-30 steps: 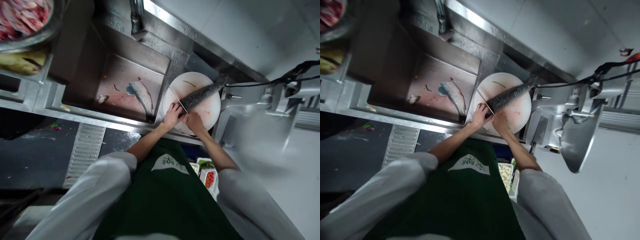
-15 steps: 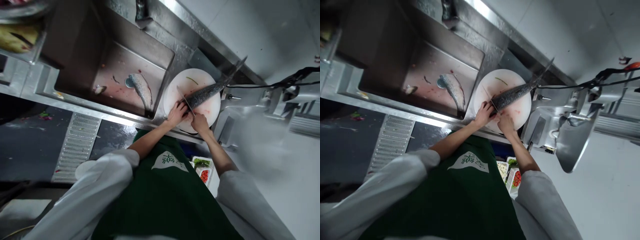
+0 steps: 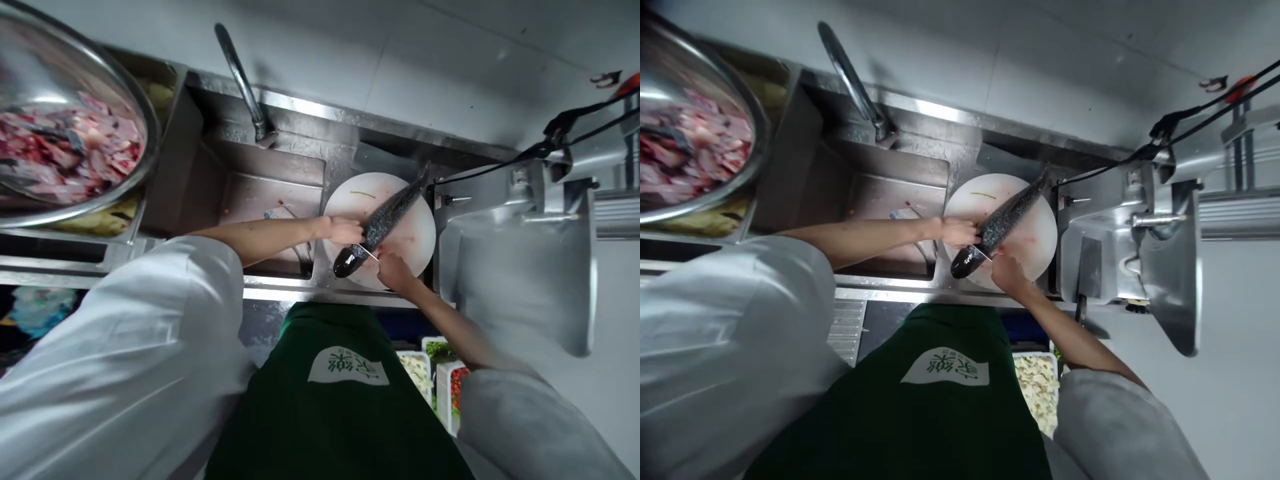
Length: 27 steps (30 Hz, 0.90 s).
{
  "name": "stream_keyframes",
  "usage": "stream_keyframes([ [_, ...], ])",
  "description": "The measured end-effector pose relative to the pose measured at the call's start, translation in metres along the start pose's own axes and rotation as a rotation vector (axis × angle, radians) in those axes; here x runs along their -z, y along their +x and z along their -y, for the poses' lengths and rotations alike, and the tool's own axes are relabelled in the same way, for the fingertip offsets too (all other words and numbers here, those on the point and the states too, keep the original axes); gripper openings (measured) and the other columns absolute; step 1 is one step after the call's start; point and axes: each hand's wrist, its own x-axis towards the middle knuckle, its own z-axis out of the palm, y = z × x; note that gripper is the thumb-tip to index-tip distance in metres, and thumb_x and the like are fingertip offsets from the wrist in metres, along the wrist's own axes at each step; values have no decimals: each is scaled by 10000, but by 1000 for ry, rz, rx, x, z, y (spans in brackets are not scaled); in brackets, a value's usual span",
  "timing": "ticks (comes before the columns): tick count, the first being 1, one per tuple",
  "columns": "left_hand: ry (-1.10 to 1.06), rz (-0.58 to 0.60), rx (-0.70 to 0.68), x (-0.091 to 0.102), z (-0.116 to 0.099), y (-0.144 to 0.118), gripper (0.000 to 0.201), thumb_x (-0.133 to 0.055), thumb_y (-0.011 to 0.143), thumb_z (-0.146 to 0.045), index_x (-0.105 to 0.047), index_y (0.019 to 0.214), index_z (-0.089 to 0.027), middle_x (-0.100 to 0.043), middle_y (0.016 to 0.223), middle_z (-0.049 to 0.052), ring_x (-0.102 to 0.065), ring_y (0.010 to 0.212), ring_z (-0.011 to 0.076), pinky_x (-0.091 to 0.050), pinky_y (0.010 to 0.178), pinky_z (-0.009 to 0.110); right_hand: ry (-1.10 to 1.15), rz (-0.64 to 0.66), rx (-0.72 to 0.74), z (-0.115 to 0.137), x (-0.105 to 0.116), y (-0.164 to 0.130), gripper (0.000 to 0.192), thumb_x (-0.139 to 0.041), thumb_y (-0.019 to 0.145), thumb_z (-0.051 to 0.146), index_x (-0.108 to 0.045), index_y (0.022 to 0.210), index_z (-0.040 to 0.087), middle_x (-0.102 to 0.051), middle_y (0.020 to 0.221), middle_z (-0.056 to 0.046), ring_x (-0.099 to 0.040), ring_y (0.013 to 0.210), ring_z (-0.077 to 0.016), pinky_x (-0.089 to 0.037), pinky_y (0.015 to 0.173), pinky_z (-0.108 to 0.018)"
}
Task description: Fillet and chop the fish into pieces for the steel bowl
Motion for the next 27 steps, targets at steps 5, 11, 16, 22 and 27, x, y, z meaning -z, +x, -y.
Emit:
stream_keyframes([
  [5,-25,10,-83,-11,19,0,195,-686,806,-152,-743,990,-181,-772,1061,123,-732,903,227,-539,860,305,103,3,59,0,6,15,399,-478,956,103,-686,1296,90,-675,1310,-248,-683,1184,-329,-532,953,-387],
  [11,-31,97,-151,-6,26,14,114,-669,804,-132,-727,895,-170,-772,888,103,-738,849,233,-538,819,303,65,40,36,-10,-1,20,464,-474,910,31,-656,1336,60,-703,1256,-256,-687,1184,-332,-538,967,-388],
  [16,-103,15,-177,-20,35,7,175,-677,798,-128,-741,961,-140,-776,1031,145,-728,983,251,-534,894,312,97,9,97,-9,-5,35,405,-461,984,134,-702,1306,83,-706,1277,-243,-692,1168,-333,-546,963,-384],
  [22,-10,96,-47,-21,46,2,319,-641,779,-70,-739,1078,-119,-751,1143,158,-679,1123,262,-509,958,320,57,18,48,-18,-15,59,436,-386,995,105,-731,1260,70,-689,1310,-258,-689,1174,-342,-541,972,-411],
  [27,-97,-204,256,-9,24,-36,300,-634,844,-201,-724,1130,-182,-709,1147,116,-635,1127,284,-487,1022,413,68,45,92,-21,10,50,387,-432,1002,134,-733,1235,72,-731,1208,-252,-700,1154,-339,-530,967,-399],
])
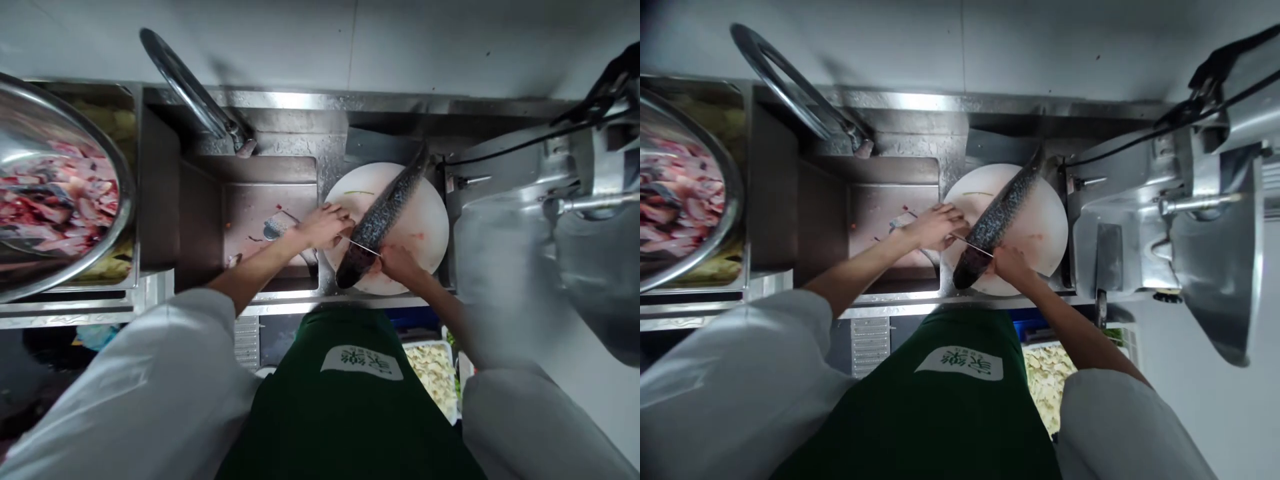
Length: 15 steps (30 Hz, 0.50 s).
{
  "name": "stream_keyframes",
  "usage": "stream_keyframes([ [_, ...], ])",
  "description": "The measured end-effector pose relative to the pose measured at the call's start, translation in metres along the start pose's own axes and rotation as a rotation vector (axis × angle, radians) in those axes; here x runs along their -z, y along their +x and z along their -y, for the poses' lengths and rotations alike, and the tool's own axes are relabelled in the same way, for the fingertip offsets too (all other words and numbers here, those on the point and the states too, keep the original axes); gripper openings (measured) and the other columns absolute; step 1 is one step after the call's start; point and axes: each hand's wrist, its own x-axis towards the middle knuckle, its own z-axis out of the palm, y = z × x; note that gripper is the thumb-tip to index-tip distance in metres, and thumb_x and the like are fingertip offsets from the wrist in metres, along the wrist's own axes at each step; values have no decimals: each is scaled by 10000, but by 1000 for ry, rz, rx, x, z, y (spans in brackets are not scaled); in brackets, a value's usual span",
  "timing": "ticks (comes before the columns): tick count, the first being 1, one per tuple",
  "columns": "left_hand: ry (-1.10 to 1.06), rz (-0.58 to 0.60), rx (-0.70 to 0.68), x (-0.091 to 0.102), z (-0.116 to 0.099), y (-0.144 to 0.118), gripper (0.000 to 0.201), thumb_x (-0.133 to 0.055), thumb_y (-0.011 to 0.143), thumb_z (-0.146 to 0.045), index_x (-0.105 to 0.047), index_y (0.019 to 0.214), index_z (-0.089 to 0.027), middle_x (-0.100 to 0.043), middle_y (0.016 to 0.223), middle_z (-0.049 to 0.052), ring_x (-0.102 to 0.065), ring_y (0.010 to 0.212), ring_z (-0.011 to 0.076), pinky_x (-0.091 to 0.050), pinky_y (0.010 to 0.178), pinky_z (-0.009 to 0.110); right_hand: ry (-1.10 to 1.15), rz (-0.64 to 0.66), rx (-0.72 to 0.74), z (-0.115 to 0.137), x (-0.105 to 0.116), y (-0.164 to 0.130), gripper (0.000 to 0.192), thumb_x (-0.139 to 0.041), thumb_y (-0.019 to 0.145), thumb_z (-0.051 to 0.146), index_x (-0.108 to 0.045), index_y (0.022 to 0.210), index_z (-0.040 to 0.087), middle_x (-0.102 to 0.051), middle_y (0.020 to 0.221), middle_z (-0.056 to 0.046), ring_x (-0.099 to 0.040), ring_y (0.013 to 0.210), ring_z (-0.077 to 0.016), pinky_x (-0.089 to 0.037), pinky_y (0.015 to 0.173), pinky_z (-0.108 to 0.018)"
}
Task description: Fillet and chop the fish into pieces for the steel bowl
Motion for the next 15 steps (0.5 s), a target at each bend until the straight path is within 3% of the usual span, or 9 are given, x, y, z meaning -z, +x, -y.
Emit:
stream_keyframes([
  [2,-82,-246,257,-14,-34,-26,295,-584,907,-236,-709,1168,-182,-688,1118,123,-618,1109,288,-491,1020,450,29,-21,12,2,10,-5,385,-434,1037,207,-735,1252,104,-749,1177,-234,-709,1142,-331,-524,960,-385],
  [4,-166,-379,468,-40,-79,-39,303,-568,954,-304,-699,1204,-195,-671,1114,128,-611,1091,293,-501,1010,473,37,-38,7,3,15,-8,380,-460,1050,276,-732,1267,123,-757,1177,-221,-715,1131,-325,-517,955,-370],
  [6,-245,-378,618,-66,-120,-36,446,-654,931,-409,-650,1331,-214,-605,1322,162,-567,1215,329,-493,1050,489,17,-33,-7,6,17,-7,358,-513,1029,283,-730,1267,127,-763,1176,-212,-721,1119,-315,-513,940,-349],
  [8,-307,-334,774,-85,-144,-22,560,-690,923,-439,-585,1432,-232,-492,1489,181,-523,1300,355,-498,1062,489,-12,-46,-7,8,17,-6,344,-529,1003,241,-729,1259,127,-768,1163,-203,-722,1110,-304,-512,923,-331],
  [11,-360,-314,914,-95,-150,-6,573,-629,978,-441,-516,1510,-260,-420,1560,171,-522,1325,342,-527,1046,452,-36,-89,10,10,21,-3,337,-524,991,222,-740,1226,114,-769,1141,-208,-724,1094,-302,-511,913,-328],
  [15,-373,-325,913,-95,-146,-11,583,-640,974,-389,-490,1529,-295,-423,1569,144,-553,1314,323,-556,1027,423,-57,-56,46,5,35,0,320,-589,965,290,-773,1147,102,-773,1090,-220,-730,1065,-320,-511,889,-328],
])
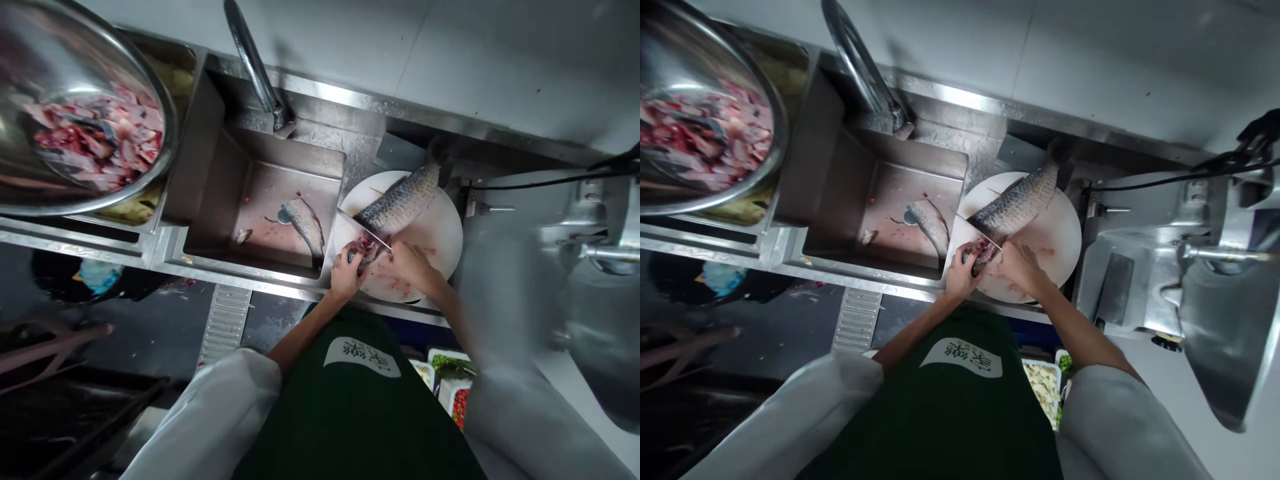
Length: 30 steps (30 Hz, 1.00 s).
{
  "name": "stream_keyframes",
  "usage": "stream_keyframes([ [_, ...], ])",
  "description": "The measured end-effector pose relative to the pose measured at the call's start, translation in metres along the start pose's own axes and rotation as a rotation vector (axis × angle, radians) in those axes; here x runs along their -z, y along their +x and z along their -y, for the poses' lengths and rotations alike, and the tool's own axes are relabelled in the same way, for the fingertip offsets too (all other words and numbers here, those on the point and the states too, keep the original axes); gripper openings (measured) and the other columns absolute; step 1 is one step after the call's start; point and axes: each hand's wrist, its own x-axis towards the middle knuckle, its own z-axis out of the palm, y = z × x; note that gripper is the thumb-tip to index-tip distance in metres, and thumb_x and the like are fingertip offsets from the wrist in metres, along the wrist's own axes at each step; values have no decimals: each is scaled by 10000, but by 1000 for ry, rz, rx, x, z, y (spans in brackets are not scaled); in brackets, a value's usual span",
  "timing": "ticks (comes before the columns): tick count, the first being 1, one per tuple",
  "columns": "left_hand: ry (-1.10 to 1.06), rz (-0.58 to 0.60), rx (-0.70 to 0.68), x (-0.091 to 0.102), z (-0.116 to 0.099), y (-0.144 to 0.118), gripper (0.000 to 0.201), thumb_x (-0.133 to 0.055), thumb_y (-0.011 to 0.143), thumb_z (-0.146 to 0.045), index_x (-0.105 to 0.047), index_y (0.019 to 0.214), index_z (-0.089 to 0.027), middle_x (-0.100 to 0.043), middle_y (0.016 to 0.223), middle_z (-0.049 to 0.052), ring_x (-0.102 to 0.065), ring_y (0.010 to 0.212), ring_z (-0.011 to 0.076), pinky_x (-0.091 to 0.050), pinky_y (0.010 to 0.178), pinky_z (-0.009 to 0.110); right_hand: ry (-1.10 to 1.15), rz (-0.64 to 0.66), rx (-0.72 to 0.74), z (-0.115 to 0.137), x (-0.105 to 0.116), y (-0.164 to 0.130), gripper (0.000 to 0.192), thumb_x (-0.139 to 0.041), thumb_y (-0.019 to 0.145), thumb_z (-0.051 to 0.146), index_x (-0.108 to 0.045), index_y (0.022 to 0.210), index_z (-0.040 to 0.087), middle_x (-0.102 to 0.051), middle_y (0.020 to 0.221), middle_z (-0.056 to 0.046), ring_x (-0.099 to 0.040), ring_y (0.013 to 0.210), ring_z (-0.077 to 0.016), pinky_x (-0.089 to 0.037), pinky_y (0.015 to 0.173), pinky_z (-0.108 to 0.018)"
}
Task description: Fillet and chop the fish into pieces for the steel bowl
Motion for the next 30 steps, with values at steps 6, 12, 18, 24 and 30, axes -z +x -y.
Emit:
stream_keyframes([
  [6,-116,-38,12,-1,0,-13,632,-719,904,-298,-501,1496,-274,-459,1521,131,-588,1300,298,-562,1050,407,-54,-28,142,-3,26,7,311,-513,962,170,-779,1112,111,-785,1095,-185,-725,1069,-282,-478,857,-283],
  [12,-169,-48,43,-3,-5,-15,714,-720,893,-283,-430,1546,-302,-435,1538,121,-603,1259,293,-591,1001,395,-77,-66,237,27,37,29,347,-470,1042,259,-767,1141,108,-788,1119,-179,-728,1024,-240,-465,805,-250],
  [18,-80,15,75,-4,-10,-15,668,-701,907,-282,-449,1521,-361,-418,1556,113,-584,1226,321,-602,942,445,-200,12,232,17,25,42,322,-507,1013,222,-789,1105,99,-789,1094,-203,-732,1076,-271,-475,823,-259],
  [24,-2,27,-22,-4,-16,-15,594,-646,933,-217,-496,1484,-380,-442,1573,96,-559,1236,333,-564,989,479,-265,79,201,10,0,43,331,-494,1018,204,-774,1146,82,-780,1109,-219,-733,1091,-271,-474,849,-267],
  [30,-22,12,6,-3,-26,-17,554,-566,976,-182,-511,1475,-417,-439,1621,75,-588,1200,315,-543,996,502,-238,-46,208,-1,-22,42,427,-348,1101,310,-674,1253,79,-749,1198,-214,-707,1107,-274,-473,888,-299],
])
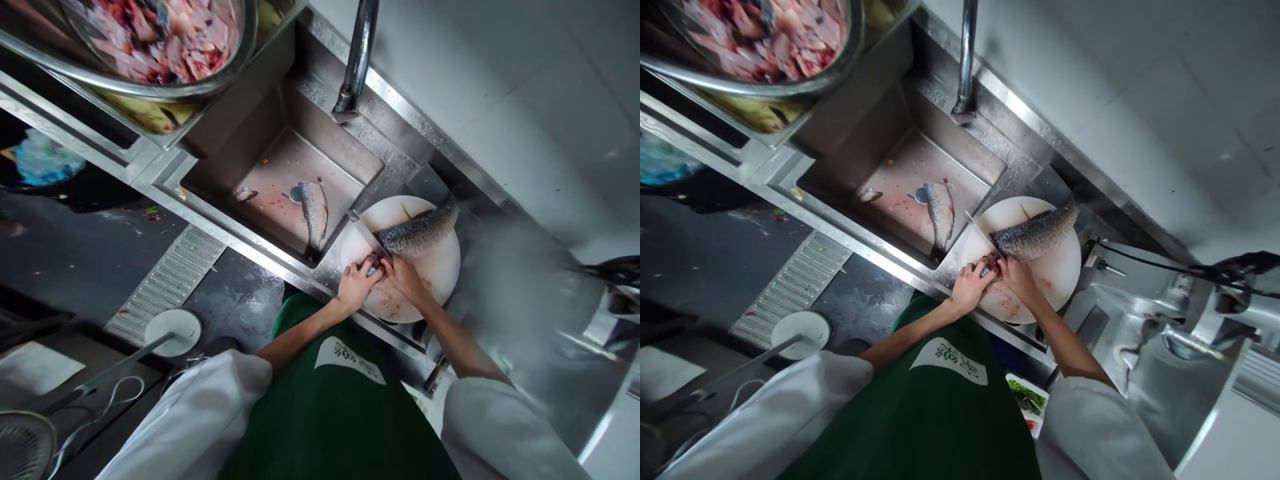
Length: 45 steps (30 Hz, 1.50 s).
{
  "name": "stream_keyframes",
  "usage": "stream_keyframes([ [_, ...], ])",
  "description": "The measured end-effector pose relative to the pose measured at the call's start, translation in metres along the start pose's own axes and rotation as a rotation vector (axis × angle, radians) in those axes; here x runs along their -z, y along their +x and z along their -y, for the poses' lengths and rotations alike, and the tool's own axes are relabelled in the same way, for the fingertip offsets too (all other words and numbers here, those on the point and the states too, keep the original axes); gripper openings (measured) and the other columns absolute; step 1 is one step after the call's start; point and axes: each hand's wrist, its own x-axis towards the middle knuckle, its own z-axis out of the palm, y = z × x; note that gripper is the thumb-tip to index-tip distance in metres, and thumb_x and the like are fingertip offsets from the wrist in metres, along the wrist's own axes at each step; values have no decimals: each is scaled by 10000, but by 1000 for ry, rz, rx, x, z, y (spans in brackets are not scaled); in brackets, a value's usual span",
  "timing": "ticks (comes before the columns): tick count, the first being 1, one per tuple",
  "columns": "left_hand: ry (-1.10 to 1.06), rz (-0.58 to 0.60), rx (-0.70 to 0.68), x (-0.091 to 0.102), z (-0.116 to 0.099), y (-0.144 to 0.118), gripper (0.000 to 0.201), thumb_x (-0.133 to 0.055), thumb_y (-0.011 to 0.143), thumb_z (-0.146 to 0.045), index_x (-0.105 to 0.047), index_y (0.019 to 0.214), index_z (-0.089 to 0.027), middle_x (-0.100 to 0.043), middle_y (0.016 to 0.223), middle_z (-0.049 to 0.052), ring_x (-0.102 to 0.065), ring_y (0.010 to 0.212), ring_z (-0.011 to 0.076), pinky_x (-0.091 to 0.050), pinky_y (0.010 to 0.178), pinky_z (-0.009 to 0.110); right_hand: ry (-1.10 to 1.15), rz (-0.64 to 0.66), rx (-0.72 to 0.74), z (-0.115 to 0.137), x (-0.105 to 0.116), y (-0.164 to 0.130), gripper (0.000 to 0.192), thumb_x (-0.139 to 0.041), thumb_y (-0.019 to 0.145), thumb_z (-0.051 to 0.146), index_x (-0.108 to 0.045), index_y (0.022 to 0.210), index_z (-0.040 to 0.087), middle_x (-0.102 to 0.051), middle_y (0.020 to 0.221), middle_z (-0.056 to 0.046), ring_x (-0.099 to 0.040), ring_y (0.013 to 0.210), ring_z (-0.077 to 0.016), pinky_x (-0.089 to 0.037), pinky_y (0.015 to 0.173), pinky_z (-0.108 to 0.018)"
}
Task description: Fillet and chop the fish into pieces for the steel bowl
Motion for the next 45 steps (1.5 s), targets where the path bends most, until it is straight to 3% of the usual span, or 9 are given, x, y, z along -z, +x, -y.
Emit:
stream_keyframes([
  [7,-14,8,41,0,1,-3,552,-566,971,-167,-531,1453,-435,-477,1588,62,-598,1172,300,-539,982,488,-122,25,-57,-2,5,-20,407,-254,1107,294,-554,1286,87,-757,1012,-192,-728,946,-303,-463,769,-330],
  [17,4,13,-14,-2,0,-4,529,-531,988,-187,-531,1461,-423,-455,1629,50,-605,1157,302,-535,974,488,-65,-28,-106,6,-17,-6,396,-263,1116,276,-561,1255,55,-746,1056,-237,-728,975,-314,-472,754,-337],
  [24,-18,24,19,-3,3,-8,545,-606,947,-179,-558,1439,-409,-488,1592,69,-585,1191,319,-527,993,502,-57,-62,-20,1,18,-13,354,-309,1106,304,-578,1227,109,-758,958,-176,-719,895,-287,-404,700,-303],
  [30,-70,-29,-1,-13,16,-12,603,-687,889,-195,-556,1460,-340,-483,1563,107,-551,1241,331,-509,1022,487,-55,-189,59,-30,33,-28,333,-351,1077,340,-584,1162,118,-733,815,-131,-684,757,-277,-360,650,-300],
  [32,-121,-57,-32,-12,24,-13,597,-693,882,-211,-563,1457,-306,-488,1544,118,-539,1273,326,-500,1039,470,-4,-229,45,-44,30,-31,322,-374,1057,347,-589,1155,128,-724,782,-117,-671,727,-278,-355,635,-301],
  [35,-158,-134,-42,-3,29,-9,613,-722,864,-282,-563,1455,-249,-495,1514,143,-488,1340,357,-469,1068,495,102,-319,-102,-63,20,-38,328,-388,1028,356,-597,1142,131,-718,788,-128,-663,728,-287,-366,630,-312],
  [39,-57,-224,-47,9,11,12,475,-705,903,-365,-639,1355,-232,-540,1452,159,-383,1407,430,-364,1114,618,244,-426,-313,-77,0,-50,393,-350,1029,383,-595,1160,106,-702,798,-148,-649,728,-282,-373,625,-319],
  [42,-32,-232,-132,6,-3,29,316,-634,947,-257,-700,1256,-265,-589,1371,132,-432,1336,386,-327,1119,631,292,-436,-394,-79,-18,-62,387,-353,1031,393,-603,1144,120,-694,783,-134,-633,710,-273,-352,606,-309],
  [45,-62,-257,-256,-2,2,33,251,-591,944,-176,-747,1125,-253,-612,1322,114,-454,1263,351,-347,1081,607,267,-407,-455,-76,-38,-79,353,-380,1037,365,-612,1136,119,-705,791,-137,-634,696,-259,-330,593,-296],
])
